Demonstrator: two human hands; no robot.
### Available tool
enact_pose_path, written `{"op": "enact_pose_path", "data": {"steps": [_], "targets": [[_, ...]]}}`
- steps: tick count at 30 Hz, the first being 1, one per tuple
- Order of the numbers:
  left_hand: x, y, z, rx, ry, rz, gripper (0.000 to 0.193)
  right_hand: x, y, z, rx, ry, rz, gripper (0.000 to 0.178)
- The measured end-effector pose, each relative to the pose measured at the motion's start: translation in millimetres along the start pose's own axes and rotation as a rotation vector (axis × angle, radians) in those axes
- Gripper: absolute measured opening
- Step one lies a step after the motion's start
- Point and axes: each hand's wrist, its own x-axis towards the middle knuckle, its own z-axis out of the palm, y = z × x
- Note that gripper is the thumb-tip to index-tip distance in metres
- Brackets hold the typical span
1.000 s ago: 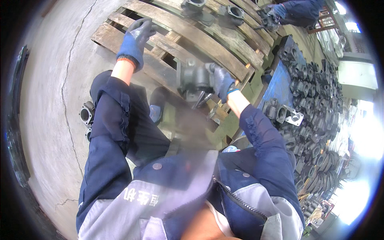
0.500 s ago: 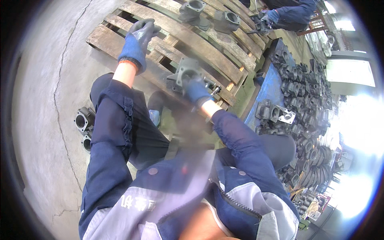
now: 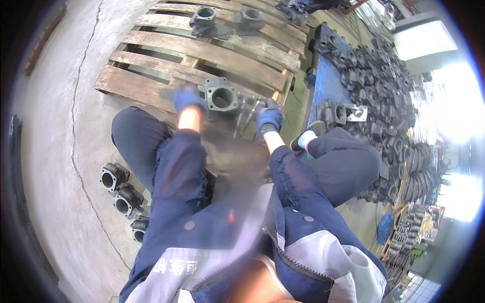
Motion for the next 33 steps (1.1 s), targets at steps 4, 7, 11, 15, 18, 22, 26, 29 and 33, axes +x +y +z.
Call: {"op": "enact_pose_path", "data": {"steps": [4,7,11,15,18,22,26,29,33], "targets": [[-15.2,1.0,73.9,-0.550,-0.150,-0.135,0.045,31.9,41.9,65.4,0.266,-0.407,0.135,0.024],[20.4,0.9,131.1,-0.826,-0.189,-0.157,0.049,40.0,20.0,81.2,0.166,-0.634,0.062,0.027],[70.2,-4.5,228.0,-1.053,-0.158,-0.024,0.050,42.3,-35.1,57.5,-0.250,-0.938,0.092,0.032],[84.5,-2.6,295.2,-1.134,-0.186,0.080,0.038,47.1,-62.7,46.6,-0.181,-1.107,0.254,0.032],[66.0,-7.1,293.7,-1.115,-0.210,0.030,0.028,41.9,-54.1,59.2,0.057,-1.016,0.274,0.032],[41.1,-21.6,232.7,-0.978,-0.296,0.054,0.027,11.8,-15.9,86.1,-0.051,-1.282,0.171,0.037],[29.6,-21.0,158.7,-0.470,-0.214,0.232,0.037,-38.5,20.6,124.1,0.257,-0.833,0.322,0.042],[21.6,-11.4,121.6,-0.414,-0.217,0.267,0.041,-55.4,40.2,142.5,0.441,-0.605,0.582,0.038],[9.8,1.9,72.6,-1.159,-0.175,-0.032,0.031,-31.5,40.1,121.3,1.048,-0.409,1.077,0.036]]}}
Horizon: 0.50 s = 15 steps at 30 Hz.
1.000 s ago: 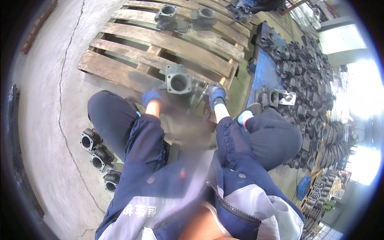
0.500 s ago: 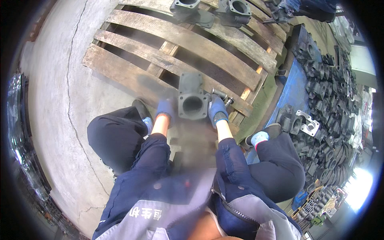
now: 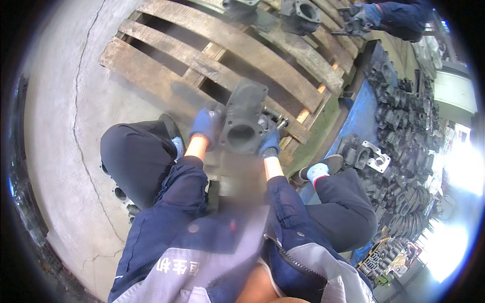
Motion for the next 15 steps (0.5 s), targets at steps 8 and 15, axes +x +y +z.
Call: {"op": "enact_pose_path", "data": {"steps": [8,15], "targets": [[-48.5,156.3,-58.7,0.003,-0.292,0.098,0.064,-99.0,-153.5,7.5,-0.899,0.010,-0.682,0.043],[-84.5,195.4,-70.4,0.277,-0.533,0.324,0.046,-185.9,-210.1,-3.8,-0.543,-0.187,-0.549,0.040]]}}
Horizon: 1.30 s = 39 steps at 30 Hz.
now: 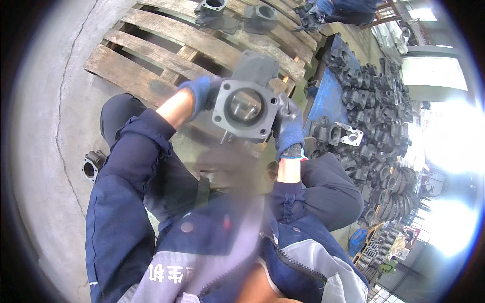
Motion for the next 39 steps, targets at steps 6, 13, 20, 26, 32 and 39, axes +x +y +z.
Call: {"op": "enact_pose_path", "data": {"steps": [6,13,20,26,32,39], "targets": [[-3.6,-15.6,31.5,-0.115,-0.104,0.217,0.039,-3.7,14.7,-38.8,-0.423,-0.028,-0.246,0.032],[0.0,-14.8,34.1,-0.205,-0.204,0.313,0.050,-10.5,33.4,-70.4,0.108,-0.020,0.083,0.035],[4.8,-31.5,46.2,-0.120,-0.114,0.270,0.035,-8.9,41.8,-81.7,-0.086,-0.012,-0.028,0.030],[13.5,-45.2,60.5,-0.346,0.098,0.182,0.037,2.8,46.9,-82.5,0.093,-0.052,-0.147,0.026],[9.5,-41.4,59.5,-0.277,0.334,0.381,0.060,-7.6,40.5,-50.9,0.028,0.105,-0.201,0.018],[9.9,-40.0,52.5,-0.183,0.438,0.408,0.057,-12.1,8.7,-13.8,0.902,0.129,0.068,0.024]]}}
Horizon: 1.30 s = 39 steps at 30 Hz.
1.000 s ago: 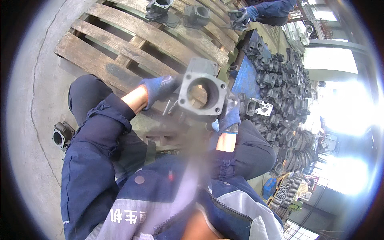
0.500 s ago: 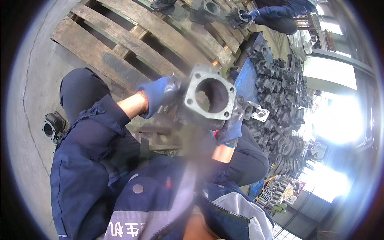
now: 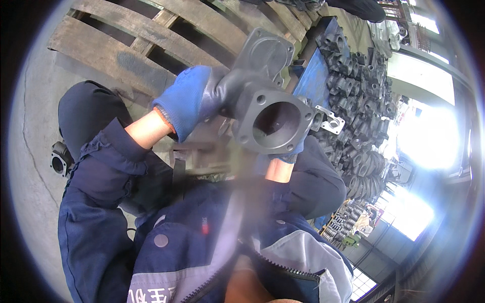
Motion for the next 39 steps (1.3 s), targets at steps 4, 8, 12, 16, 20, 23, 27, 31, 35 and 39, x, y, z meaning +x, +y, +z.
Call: {"op": "enact_pose_path", "data": {"steps": [4,8,12,16,20,23,27,31,35,39], "targets": [[1.4,-8.1,-1.4,0.035,0.079,0.103,0.052,1.7,-26.3,23.7,-0.296,-0.105,0.078,0.020],[7.5,-18.9,-4.1,0.101,0.012,0.119,0.047,7.2,-44.0,17.8,-0.800,-0.498,-0.084,0.016],[5.2,-24.4,-3.7,-0.044,-0.055,0.067,0.049,-9.5,-17.4,-0.9,-1.150,0.000,-0.317,0.025],[4.4,-30.1,-5.1,-0.029,-0.222,-0.109,0.034,-22.2,-19.7,6.7,-1.320,-0.083,-0.524,0.026],[4.4,-41.4,-0.3,-0.155,-0.248,-0.123,0.035,-24.1,-21.8,28.4,-0.996,0.006,-0.373,0.036],[5.3,-52.8,7.3,-0.228,-0.278,-0.120,0.034,-23.8,-19.7,30.8,-0.995,0.036,-0.401,0.035],[4.7,-60.3,15.2,-0.325,-0.258,-0.198,0.032,-20.9,-16.1,21.3,-1.111,0.038,-0.445,0.034],[2.1,-53.3,13.1,0.081,-0.204,-0.024,0.026,-8.9,-14.0,18.2,-1.250,-0.027,-0.648,0.031],[-5.7,-36.1,7.1,0.151,-0.210,0.007,0.013,-4.6,-17.6,16.2,-1.238,-0.073,-0.445,0.034],[-4.1,-19.4,-0.1,0.120,-0.240,-0.105,0.008,-10.8,-14.8,11.6,-1.594,-0.100,-0.771,0.044]]}}
